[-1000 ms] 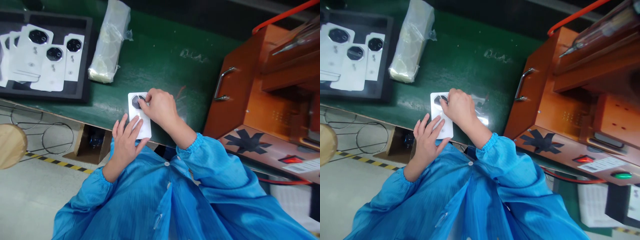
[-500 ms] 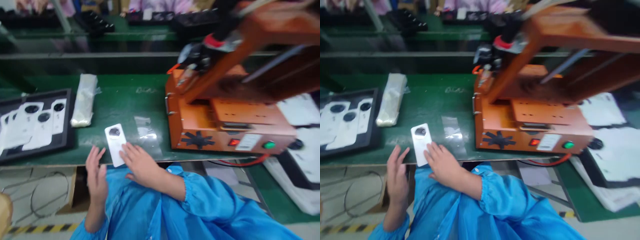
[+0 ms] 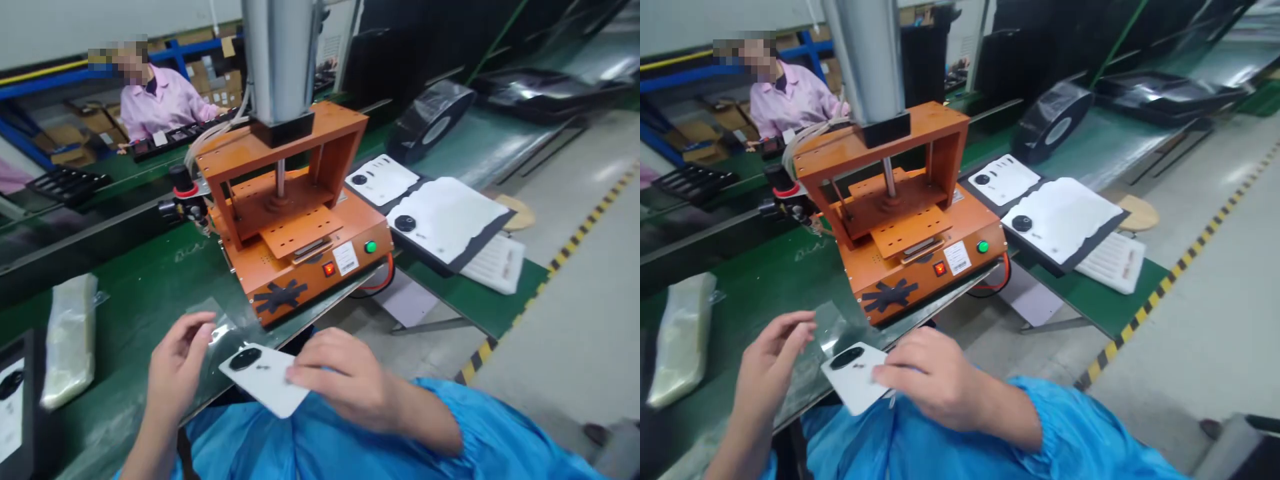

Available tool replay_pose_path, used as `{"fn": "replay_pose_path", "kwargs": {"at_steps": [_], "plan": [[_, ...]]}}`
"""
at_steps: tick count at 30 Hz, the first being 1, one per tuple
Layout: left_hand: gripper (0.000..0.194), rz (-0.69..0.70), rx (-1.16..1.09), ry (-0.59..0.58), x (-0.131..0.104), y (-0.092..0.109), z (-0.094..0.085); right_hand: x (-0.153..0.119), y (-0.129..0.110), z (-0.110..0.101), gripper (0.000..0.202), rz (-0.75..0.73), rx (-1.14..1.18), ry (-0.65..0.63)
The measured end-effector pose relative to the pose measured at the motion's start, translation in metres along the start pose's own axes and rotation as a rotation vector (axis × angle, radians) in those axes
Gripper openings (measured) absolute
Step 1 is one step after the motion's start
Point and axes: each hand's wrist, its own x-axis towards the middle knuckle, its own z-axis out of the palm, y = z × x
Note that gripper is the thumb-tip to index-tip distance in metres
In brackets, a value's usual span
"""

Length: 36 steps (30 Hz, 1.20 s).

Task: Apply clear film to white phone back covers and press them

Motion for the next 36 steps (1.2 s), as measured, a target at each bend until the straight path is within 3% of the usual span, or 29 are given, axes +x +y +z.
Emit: {"fn": "replay_pose_path", "kwargs": {"at_steps": [3,7,12,20,25,31,36], "plan": [[0.04,0.08,-0.013,-0.216,0.04,0.03,0.039,-0.016,0.006,-0.041,0.031,0.127,-0.125,0.19],[0.04,0.077,-0.083,-0.271,0.071,0.053,0.082,-0.028,0.011,-0.075,0.041,0.171,-0.308,0.374],[0.051,-0.036,-0.142,-0.339,0.084,0.066,0.1,-0.041,0.024,-0.096,0.034,0.136,-0.48,0.495],[0.06,-0.133,-0.196,-0.322,0.087,0.089,0.105,-0.065,0.049,-0.106,0.036,0.081,-0.739,0.503],[0.059,-0.178,-0.287,-0.418,0.091,0.097,0.119,-0.068,0.061,-0.102,0.045,0.087,-0.791,0.477],[0.052,-0.277,-0.514,-0.313,0.104,0.109,0.142,-0.069,0.069,-0.097,0.046,0.099,-0.806,0.434],[0.031,-0.161,-0.603,-0.244,0.122,0.116,0.159,-0.07,0.075,-0.095,0.057,0.094,-0.799,0.464]]}}
